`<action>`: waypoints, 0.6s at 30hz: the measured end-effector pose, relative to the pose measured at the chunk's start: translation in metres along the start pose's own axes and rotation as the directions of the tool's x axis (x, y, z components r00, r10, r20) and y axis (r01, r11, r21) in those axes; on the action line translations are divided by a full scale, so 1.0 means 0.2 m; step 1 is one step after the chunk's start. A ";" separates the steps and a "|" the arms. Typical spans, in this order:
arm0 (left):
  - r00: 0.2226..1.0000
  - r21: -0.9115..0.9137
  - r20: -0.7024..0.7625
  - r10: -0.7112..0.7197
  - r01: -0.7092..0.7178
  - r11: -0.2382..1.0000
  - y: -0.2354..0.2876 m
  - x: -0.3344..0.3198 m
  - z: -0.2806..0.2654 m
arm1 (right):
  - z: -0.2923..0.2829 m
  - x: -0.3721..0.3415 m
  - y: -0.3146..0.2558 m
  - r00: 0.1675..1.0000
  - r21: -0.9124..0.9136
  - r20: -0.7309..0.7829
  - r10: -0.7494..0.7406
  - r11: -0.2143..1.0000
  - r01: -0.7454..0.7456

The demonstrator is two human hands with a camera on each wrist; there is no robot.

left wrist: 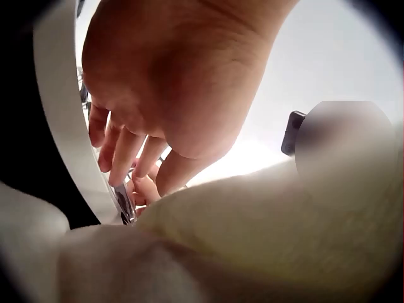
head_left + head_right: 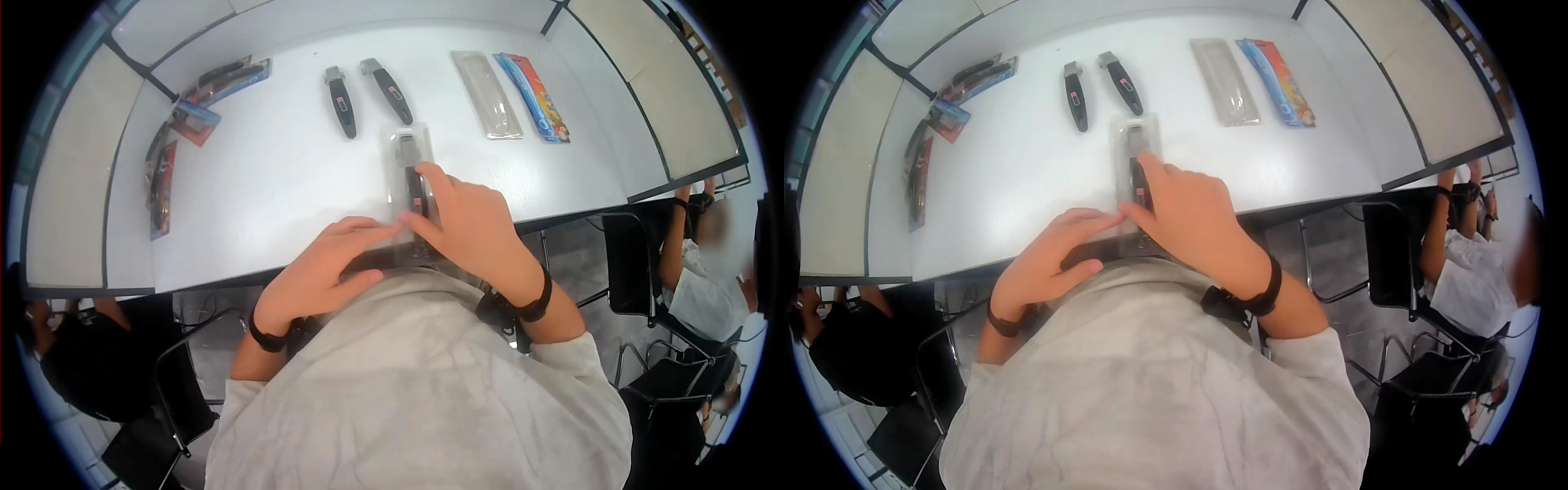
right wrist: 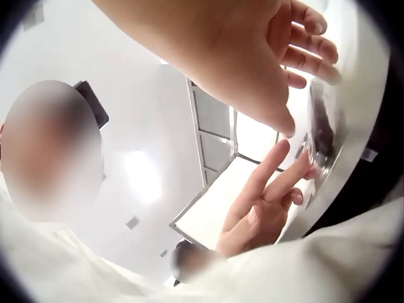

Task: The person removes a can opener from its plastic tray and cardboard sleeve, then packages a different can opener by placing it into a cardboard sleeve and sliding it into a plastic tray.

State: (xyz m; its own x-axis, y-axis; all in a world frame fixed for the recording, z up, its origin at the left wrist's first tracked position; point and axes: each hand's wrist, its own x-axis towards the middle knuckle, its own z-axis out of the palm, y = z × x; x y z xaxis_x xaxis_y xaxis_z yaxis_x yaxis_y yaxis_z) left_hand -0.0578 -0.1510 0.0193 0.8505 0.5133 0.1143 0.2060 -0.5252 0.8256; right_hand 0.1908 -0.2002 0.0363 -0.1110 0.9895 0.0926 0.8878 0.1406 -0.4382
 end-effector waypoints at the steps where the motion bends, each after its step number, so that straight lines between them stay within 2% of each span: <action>1: 0.999 0.041 0.010 0.031 -0.031 0.999 -0.01 0.01 0.01 | 0.01 -0.02 0.00 1.000 -0.050 -0.013 0.011 0.999 -0.012; 2: 0.998 0.081 0.023 0.061 -0.063 0.995 -0.02 0.02 0.02 | 0.03 -0.04 0.01 0.999 0.011 -0.044 -0.031 0.999 0.032; 5: 0.990 0.149 0.082 0.116 -0.127 0.981 -0.01 0.08 0.03 | 0.10 -0.09 0.02 0.992 -0.055 -0.122 -0.040 0.998 0.034; 6: 0.988 0.127 0.087 0.127 -0.137 0.982 -0.03 0.08 0.04 | 0.05 -0.11 -0.01 0.999 -0.146 0.014 0.052 0.988 -0.049; 12: 0.993 -0.048 -0.044 0.112 -0.114 0.992 -0.08 0.07 0.06 | 0.00 -0.21 0.04 0.978 -0.135 -0.035 0.205 0.969 -0.208; 15: 0.993 -0.077 -0.055 0.105 -0.109 0.991 -0.11 0.08 0.05 | -0.02 -0.18 0.08 0.981 -0.210 -0.090 0.174 0.959 -0.190; 16: 0.995 -0.172 -0.083 0.047 -0.061 0.983 -0.08 0.08 0.05 | -0.01 -0.16 0.12 0.983 -0.220 -0.124 0.137 0.962 -0.162; 18: 0.994 -0.169 -0.087 0.064 -0.078 0.983 -0.08 0.08 0.05 | 0.00 -0.08 0.20 0.979 -0.194 -0.177 0.101 0.972 -0.135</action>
State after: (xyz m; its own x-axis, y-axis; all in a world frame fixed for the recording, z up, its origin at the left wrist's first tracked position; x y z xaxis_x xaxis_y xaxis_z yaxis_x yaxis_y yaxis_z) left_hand -0.0430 -0.1404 0.0026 0.8168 0.5355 0.2146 0.0542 -0.4416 0.8956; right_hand 0.2273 -0.2103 0.0171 0.0601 0.9769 0.2049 0.9644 -0.0039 -0.2644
